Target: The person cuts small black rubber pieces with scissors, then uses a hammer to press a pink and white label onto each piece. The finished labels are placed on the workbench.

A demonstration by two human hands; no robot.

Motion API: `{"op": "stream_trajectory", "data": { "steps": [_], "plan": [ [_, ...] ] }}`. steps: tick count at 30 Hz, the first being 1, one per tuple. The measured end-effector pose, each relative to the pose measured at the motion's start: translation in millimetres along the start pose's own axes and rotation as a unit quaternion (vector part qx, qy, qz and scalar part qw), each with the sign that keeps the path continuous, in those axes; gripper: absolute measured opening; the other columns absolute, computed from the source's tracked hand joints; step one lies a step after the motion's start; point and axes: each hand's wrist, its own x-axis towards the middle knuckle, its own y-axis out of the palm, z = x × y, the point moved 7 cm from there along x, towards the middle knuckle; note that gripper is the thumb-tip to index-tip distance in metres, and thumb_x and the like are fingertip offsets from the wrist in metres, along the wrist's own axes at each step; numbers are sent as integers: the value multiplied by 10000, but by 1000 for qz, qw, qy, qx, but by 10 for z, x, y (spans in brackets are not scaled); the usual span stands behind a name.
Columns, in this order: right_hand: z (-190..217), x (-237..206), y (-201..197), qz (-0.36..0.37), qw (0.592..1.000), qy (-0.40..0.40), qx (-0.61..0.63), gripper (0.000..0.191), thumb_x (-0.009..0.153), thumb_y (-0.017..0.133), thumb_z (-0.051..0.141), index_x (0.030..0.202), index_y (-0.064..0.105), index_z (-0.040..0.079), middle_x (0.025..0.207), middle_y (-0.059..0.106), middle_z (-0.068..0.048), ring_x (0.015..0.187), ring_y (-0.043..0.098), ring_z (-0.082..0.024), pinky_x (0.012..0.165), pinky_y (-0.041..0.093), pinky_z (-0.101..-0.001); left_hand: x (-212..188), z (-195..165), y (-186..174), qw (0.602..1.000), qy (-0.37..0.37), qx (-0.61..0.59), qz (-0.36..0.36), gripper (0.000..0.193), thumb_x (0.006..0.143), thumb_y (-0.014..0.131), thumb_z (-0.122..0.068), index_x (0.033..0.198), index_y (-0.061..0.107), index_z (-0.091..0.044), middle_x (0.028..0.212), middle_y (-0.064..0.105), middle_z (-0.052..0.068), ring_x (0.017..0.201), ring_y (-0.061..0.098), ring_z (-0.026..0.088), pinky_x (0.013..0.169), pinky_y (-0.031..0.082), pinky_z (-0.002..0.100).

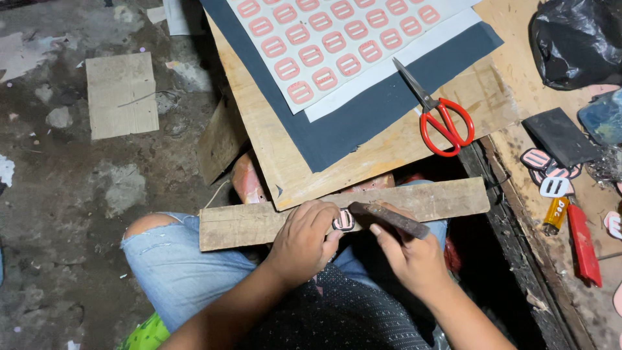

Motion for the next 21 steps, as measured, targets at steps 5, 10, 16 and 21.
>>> {"op": "stream_trajectory", "data": {
  "steps": [5,10,16,21],
  "plan": [
    [42,-82,54,57,998,21,28,409,840,754,87,1236,663,45,1081,749,-119,901,766,-262,783,593,-313,-9,29,49,1000,-24,1,3,359,837,732,-96,1152,587,-6,1144,649,161,1143,596,346,1029,449,445],
    [133,-108,-42,129,990,-55,-13,436,797,747,33,1225,664,31,1131,741,-150,943,743,-321,799,586,-326,-8,7,45,1000,-23,2,7,357,836,733,-100,1150,582,-20,1142,640,156,1136,590,345,1021,443,445],
    [105,-118,-70,47,998,-31,10,404,829,764,82,1216,664,32,1129,736,-136,977,758,-270,839,588,-324,-12,43,53,999,-45,-12,28,377,840,735,-103,1173,578,-23,1139,641,151,1137,587,351,1011,442,448],
    [-5,-112,119,72,996,29,42,372,845,762,72,1208,689,46,1108,755,-119,960,766,-246,829,591,-318,-12,63,56,999,-40,-13,25,419,825,749,-93,1197,567,-27,1155,631,151,1154,578,348,1024,440,445]
  ]
}}
